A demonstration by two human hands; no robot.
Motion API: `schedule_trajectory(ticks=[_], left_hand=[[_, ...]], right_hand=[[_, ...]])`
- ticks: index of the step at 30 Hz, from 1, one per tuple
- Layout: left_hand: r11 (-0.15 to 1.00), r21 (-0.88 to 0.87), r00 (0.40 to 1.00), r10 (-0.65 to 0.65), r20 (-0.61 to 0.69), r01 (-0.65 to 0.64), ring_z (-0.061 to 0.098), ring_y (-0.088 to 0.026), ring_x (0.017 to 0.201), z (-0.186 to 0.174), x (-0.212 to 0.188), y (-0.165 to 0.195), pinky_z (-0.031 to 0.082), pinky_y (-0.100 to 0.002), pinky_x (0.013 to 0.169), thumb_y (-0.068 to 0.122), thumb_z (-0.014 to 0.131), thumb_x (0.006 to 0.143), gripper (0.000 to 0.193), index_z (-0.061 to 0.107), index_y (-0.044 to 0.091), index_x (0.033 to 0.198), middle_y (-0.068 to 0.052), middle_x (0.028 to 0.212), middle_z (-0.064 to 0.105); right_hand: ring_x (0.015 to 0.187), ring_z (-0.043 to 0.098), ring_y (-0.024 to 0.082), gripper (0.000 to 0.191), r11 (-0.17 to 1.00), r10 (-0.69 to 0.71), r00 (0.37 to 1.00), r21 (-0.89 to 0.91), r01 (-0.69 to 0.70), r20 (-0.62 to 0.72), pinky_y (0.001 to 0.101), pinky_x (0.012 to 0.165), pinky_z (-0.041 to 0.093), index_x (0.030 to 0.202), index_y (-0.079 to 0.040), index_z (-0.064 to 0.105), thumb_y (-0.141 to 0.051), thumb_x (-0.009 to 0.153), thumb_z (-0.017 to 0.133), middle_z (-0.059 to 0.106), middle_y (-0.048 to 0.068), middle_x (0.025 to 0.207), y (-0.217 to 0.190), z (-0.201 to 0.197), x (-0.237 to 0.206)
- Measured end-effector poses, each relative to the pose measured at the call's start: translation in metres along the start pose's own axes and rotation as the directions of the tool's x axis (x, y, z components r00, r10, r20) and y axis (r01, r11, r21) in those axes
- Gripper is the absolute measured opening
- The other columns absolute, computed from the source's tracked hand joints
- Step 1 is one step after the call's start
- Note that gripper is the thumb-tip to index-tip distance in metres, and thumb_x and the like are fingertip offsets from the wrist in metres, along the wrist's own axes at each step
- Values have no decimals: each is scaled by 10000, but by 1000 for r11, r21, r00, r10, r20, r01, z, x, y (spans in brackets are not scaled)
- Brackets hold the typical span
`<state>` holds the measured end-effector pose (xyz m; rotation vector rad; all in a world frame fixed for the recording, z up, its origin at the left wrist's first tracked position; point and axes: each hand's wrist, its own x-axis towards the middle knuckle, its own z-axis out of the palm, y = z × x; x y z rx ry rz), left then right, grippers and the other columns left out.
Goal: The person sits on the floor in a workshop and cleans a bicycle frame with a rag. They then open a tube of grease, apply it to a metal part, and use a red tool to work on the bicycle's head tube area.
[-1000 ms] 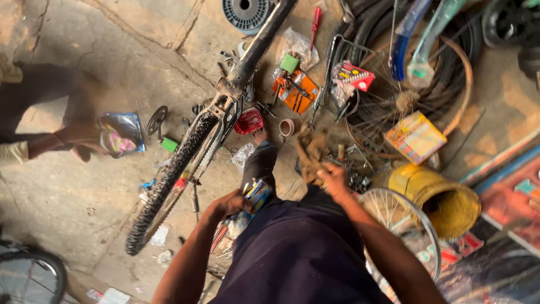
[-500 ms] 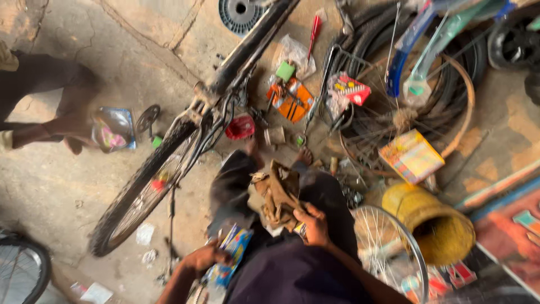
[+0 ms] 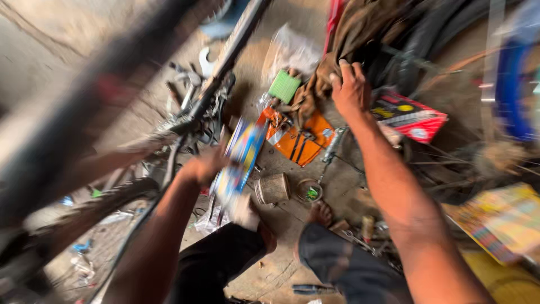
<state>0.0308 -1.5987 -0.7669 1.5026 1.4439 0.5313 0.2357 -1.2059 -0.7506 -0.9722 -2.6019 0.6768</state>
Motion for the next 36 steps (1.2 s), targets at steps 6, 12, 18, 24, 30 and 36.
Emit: schedule_trajectory(ticks=[6,12,18,24,30,36], left_hand=[[552,-524,641,-767,-16,648,712,-270,1043,-3,146,-103,572,-402,899,228,713,839,328,716,91,1137,-135,1171,749],[585,-475,506,-810,-297,658,722,-290,936,-19,188,-88,581,-418,818,292,901,702,607,688,-81,1131,-222,1068,748],[894,-67,648,-371,-666,443,725,-361,1001,-50,147,-28,600,-451,873,192,820,820,593,590,7,1334,-203,1131,723],[893,276,660,-30,-751,355,686,-403,976,-77,96,43,559,-497,795,170,773,906,394,610,80,1253,-178,1147,661],[883,127,480,-120,-869,451,656,-459,972,-107,97,35,538,-531,835,134,728,767,557,588,39,1298,-240,1106,645],[758,53,541,-413,-733,650,687,-454,938,-111,100,12,534,-554,834,159,666,835,381,631,47,1198,-241,999,712]], right_hand=[[1041,579,344,527,920,-282,925,-204,336,253,484,903,448,1443,-51,586,-246,986,761,593,144,1131,72,76,-40],[1083,559,320,567,899,-320,909,-217,380,268,479,939,418,1467,-32,564,-347,1018,707,584,143,1166,95,84,-55],[917,605,318,267,757,-287,808,-395,521,515,497,791,452,986,-104,713,-353,893,685,642,127,957,33,85,-41],[924,691,358,198,680,-662,239,435,590,710,535,789,556,975,-153,752,-197,817,641,720,146,966,-102,134,-194],[833,678,292,160,570,-598,63,369,735,799,468,648,566,879,-121,749,-187,887,604,665,80,911,-142,153,-253],[875,688,395,214,751,-555,181,394,530,812,508,733,568,914,-85,754,-191,730,726,708,149,942,-125,95,-197]])
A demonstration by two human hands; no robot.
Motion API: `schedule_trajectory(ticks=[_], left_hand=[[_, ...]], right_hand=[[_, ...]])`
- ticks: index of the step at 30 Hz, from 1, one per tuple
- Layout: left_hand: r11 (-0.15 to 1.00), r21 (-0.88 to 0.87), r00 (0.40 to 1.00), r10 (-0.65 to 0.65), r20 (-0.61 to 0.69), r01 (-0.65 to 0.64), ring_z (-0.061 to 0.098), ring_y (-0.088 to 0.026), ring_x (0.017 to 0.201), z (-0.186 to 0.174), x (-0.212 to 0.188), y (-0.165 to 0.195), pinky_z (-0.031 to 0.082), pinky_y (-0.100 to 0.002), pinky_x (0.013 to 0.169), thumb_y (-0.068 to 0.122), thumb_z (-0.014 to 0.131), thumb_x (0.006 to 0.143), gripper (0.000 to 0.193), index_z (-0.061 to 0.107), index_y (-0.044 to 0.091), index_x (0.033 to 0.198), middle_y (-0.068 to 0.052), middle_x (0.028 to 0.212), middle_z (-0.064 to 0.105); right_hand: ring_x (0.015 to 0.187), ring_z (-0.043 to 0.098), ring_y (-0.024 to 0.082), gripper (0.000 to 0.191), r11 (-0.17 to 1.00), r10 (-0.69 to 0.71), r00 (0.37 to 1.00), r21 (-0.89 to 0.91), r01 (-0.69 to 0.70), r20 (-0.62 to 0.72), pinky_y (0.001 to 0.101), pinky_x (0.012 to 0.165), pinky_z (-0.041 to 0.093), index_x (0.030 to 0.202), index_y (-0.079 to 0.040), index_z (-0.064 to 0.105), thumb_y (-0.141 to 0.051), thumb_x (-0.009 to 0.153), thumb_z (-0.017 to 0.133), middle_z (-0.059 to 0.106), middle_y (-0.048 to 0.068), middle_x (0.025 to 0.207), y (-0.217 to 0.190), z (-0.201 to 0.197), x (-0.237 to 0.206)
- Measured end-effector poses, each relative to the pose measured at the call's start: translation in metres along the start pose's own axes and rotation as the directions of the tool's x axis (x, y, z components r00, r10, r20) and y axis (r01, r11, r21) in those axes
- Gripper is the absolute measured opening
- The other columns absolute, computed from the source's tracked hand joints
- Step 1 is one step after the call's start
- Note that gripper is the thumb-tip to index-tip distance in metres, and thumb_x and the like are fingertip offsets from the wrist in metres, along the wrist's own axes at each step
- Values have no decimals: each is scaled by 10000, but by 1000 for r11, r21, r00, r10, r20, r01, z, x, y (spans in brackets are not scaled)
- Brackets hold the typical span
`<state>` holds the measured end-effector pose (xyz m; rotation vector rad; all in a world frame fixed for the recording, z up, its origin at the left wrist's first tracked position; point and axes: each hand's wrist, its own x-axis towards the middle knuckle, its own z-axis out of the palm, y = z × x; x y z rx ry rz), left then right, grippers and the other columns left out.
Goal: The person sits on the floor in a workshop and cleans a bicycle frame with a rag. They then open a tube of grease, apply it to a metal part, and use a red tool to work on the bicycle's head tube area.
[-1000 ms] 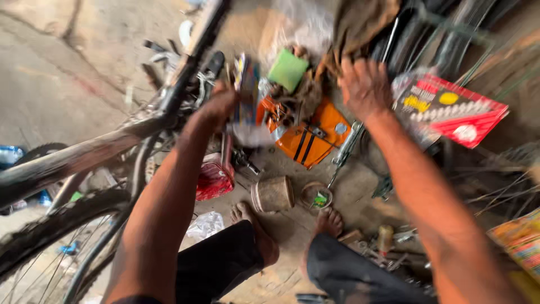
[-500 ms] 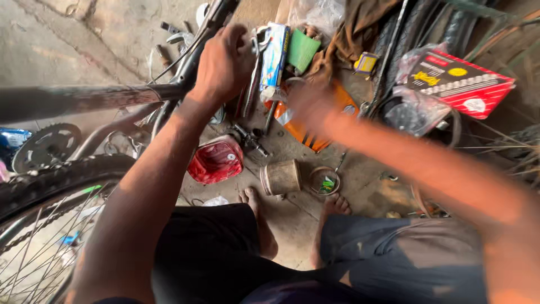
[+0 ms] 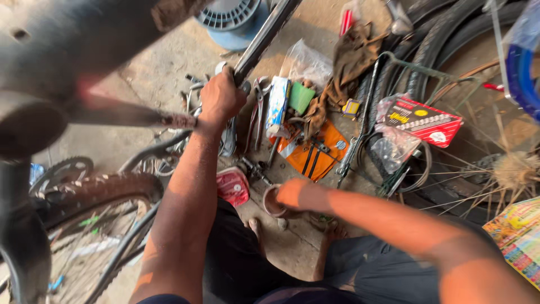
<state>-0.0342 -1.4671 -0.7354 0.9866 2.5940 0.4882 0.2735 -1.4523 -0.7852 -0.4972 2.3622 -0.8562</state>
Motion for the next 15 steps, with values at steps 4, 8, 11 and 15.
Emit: schedule_trajectory(ticks=[4,8,11,15], left_hand=[[998,57,1000,15,-13,-14,698,-448,883,-9,16,10,551,-540,799,168,699,730,300,694,46,1003,-242,939,713],[999,-10,999,-51,6,51,699,-453,879,-20,16,18,551,-542,786,170,696,730,257,716,58,960,-246,915,717],[998,-16,998,-54,-10,54,703,-452,878,-26,14,20,555,-539,794,168,697,740,254,717,53,966,-246,919,721],[996,-26,997,-81,10,81,712,-436,911,-37,12,27,561,-532,831,206,701,780,251,726,52,976,-238,935,729]], right_hand=[[919,705,351,238,967,248,963,-34,-253,-108,447,763,588,986,-93,744,-80,752,701,702,167,975,34,-107,-52],[897,677,357,184,975,173,680,23,-223,-713,455,841,556,806,-50,730,-105,666,836,688,167,901,78,-200,-69],[949,673,378,135,920,266,450,86,-381,-852,456,846,560,883,-50,731,-1,758,744,677,182,976,109,-244,-52],[935,658,412,142,850,309,339,98,-517,-889,489,789,537,924,-54,744,22,806,716,658,212,988,130,-277,-25]])
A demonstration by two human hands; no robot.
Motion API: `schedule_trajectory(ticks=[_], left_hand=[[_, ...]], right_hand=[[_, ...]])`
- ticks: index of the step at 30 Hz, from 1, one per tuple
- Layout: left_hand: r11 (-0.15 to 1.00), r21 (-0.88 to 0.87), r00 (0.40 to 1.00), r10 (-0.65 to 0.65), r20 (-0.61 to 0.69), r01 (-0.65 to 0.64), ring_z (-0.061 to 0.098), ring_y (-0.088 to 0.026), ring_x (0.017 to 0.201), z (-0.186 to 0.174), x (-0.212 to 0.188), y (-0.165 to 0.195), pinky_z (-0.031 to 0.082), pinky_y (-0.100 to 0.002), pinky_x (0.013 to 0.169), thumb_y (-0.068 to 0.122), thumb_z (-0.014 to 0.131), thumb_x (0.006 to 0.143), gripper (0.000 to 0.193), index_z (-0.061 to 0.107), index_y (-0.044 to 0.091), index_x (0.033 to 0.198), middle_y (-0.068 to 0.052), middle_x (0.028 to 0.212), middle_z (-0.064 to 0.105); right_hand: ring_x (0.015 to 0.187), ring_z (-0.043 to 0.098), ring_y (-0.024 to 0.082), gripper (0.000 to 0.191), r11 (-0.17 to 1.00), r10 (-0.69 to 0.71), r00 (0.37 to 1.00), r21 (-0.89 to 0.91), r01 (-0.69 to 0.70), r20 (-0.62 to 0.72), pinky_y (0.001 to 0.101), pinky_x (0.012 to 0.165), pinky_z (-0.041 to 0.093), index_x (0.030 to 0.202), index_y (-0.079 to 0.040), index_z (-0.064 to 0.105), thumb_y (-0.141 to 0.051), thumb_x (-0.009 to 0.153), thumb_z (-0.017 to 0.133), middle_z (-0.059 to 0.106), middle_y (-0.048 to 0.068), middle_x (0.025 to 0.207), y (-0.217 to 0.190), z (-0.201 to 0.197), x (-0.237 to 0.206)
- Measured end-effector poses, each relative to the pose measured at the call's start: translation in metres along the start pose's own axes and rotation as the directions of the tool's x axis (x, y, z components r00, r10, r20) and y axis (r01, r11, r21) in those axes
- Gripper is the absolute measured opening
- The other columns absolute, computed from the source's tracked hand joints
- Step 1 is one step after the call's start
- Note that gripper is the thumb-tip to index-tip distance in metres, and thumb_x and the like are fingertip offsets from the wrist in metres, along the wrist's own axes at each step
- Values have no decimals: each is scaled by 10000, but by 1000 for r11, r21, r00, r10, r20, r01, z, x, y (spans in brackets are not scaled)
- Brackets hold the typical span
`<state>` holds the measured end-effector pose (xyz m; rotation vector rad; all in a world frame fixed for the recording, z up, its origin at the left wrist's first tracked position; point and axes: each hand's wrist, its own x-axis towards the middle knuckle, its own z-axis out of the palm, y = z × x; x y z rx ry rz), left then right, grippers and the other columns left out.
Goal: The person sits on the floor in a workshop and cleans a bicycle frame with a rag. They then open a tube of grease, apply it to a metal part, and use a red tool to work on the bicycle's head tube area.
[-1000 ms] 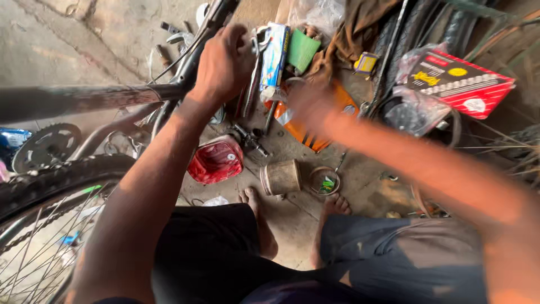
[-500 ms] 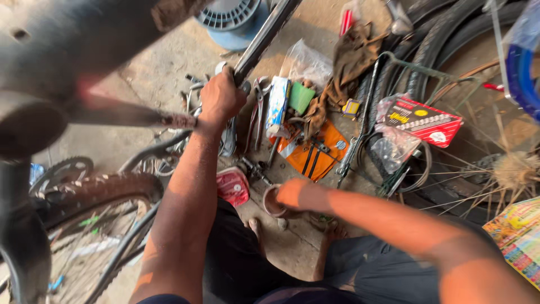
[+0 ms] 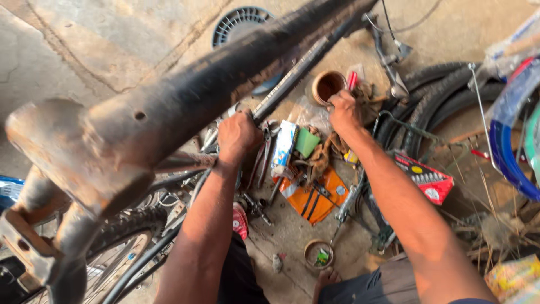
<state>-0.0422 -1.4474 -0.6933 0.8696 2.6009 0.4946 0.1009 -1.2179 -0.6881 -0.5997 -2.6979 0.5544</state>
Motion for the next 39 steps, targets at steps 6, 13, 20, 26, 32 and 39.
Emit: schedule_trajectory(ticks=[6,13,20,26,32,39], left_hand=[[983,-185,1000,-18,-8,16,626,-451,1092,4,0,0,487,-548,919,310,716,845,420,693,112,1215,-255,1155,677],[966,-200,966,115,-231,-162,616,-445,1131,33,7,-20,477,-534,956,245,690,853,433,678,75,1251,-263,1203,667],[964,-236,971,71,-228,-126,644,-427,1099,30,9,-21,497,-522,927,248,690,874,396,686,70,1227,-246,1167,689],[962,-254,982,56,-181,-102,669,-412,1071,10,6,-6,514,-512,902,251,690,891,366,693,65,1206,-231,1137,707],[960,-278,998,18,-53,-32,693,-396,1043,-5,-5,5,530,-502,876,253,690,909,338,700,60,1185,-216,1107,726],[925,-380,997,-50,-60,23,721,-378,1010,-1,-5,8,550,-490,847,256,690,929,308,708,54,1161,-199,1072,748]], right_hand=[[899,648,426,116,989,-142,971,11,146,-191,513,765,534,950,-21,704,18,844,673,637,203,1010,-31,2,18],[924,662,377,93,355,509,820,804,-477,262,479,798,536,978,6,670,-14,887,662,647,174,1014,-117,32,123],[917,670,353,181,-363,465,640,791,-492,612,465,816,551,1022,30,669,-45,857,684,668,175,1021,-130,38,160],[911,677,332,261,-560,368,716,756,-339,593,454,832,565,1059,51,668,-71,831,703,685,176,1027,-142,15,151],[905,683,311,341,-600,366,759,760,-249,538,443,847,578,1096,72,667,-97,805,722,703,178,1033,-127,-28,91],[884,748,265,418,-265,447,749,872,-411,489,399,882,627,1180,34,626,-51,778,704,732,144,1015,-74,-77,1]])
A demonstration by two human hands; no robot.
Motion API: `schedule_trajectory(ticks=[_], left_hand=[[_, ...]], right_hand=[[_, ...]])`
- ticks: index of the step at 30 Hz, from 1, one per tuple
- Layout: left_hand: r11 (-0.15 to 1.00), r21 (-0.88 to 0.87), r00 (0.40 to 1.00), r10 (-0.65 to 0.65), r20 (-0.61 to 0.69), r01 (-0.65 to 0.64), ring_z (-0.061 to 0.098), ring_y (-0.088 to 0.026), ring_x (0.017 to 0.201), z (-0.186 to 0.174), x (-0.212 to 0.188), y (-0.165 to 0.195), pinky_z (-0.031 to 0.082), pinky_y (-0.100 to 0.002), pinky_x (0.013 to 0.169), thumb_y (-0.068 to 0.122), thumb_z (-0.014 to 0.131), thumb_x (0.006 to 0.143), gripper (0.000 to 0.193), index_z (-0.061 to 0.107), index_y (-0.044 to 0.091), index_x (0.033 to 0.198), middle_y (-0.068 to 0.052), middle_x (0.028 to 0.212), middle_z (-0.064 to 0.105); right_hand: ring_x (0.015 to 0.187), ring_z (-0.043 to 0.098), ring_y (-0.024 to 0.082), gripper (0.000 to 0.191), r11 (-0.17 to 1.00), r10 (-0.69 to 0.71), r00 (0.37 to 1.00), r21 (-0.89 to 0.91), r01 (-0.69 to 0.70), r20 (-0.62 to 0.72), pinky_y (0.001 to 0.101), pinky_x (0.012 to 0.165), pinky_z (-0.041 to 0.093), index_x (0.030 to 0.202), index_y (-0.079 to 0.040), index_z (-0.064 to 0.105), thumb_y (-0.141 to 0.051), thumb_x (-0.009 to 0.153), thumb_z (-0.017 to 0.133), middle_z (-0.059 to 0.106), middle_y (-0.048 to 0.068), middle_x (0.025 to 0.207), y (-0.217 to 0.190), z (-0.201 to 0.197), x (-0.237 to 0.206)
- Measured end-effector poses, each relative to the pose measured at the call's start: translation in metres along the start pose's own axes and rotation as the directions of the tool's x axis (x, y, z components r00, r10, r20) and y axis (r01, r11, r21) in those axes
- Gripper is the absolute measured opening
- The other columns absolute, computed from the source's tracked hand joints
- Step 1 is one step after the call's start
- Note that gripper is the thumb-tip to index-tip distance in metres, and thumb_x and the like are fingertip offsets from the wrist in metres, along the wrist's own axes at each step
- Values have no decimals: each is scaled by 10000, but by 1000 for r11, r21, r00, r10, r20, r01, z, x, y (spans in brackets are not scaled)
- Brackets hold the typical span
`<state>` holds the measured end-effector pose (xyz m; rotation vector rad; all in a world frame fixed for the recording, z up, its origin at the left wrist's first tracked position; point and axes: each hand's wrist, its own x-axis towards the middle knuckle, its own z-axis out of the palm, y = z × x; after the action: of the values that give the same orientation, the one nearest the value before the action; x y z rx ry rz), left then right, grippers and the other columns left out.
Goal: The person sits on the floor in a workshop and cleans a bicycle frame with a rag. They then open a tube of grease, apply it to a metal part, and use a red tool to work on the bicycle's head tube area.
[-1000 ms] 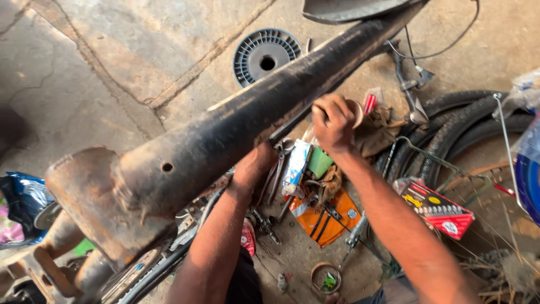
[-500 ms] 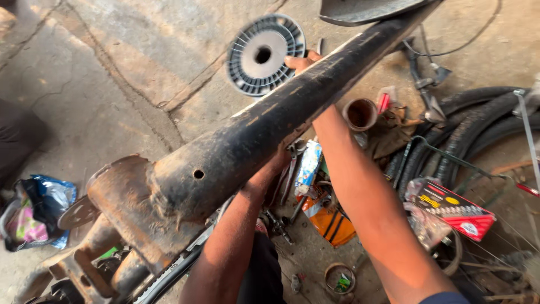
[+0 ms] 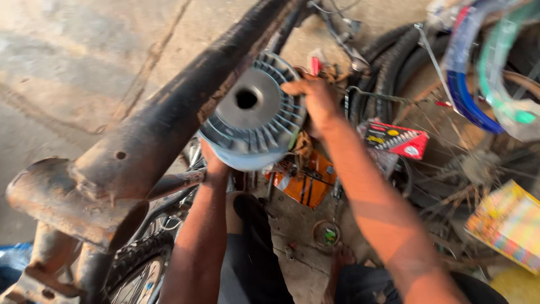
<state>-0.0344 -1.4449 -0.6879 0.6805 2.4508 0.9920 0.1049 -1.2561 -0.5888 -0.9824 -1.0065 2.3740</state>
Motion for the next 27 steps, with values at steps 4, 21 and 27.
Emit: schedule_trajectory(ticks=[4,21,27], left_hand=[[912,377,987,152,53,-161,723,-403,1019,6,-4,-7,551,-516,847,228,666,981,275,705,37,1174,-220,1077,747],[909,380,982,187,-8,-170,698,-455,814,13,-10,-8,535,-550,718,137,709,783,214,654,2,939,-244,905,715],[895,418,984,178,-11,-157,696,-446,798,24,-8,-20,529,-544,704,112,701,770,210,646,20,951,-227,872,712]], right_hand=[[917,706,226,438,973,110,991,-193,-124,-83,421,889,600,1261,31,634,-50,833,687,726,151,1083,-12,-64,-85],[1044,704,289,604,62,927,374,-981,-185,-11,463,870,565,1263,-18,696,-190,691,789,740,198,1224,238,-236,-248],[1053,700,305,504,141,946,314,-974,-178,79,469,879,565,1231,-40,709,-177,747,734,734,195,1208,341,-228,-283]])
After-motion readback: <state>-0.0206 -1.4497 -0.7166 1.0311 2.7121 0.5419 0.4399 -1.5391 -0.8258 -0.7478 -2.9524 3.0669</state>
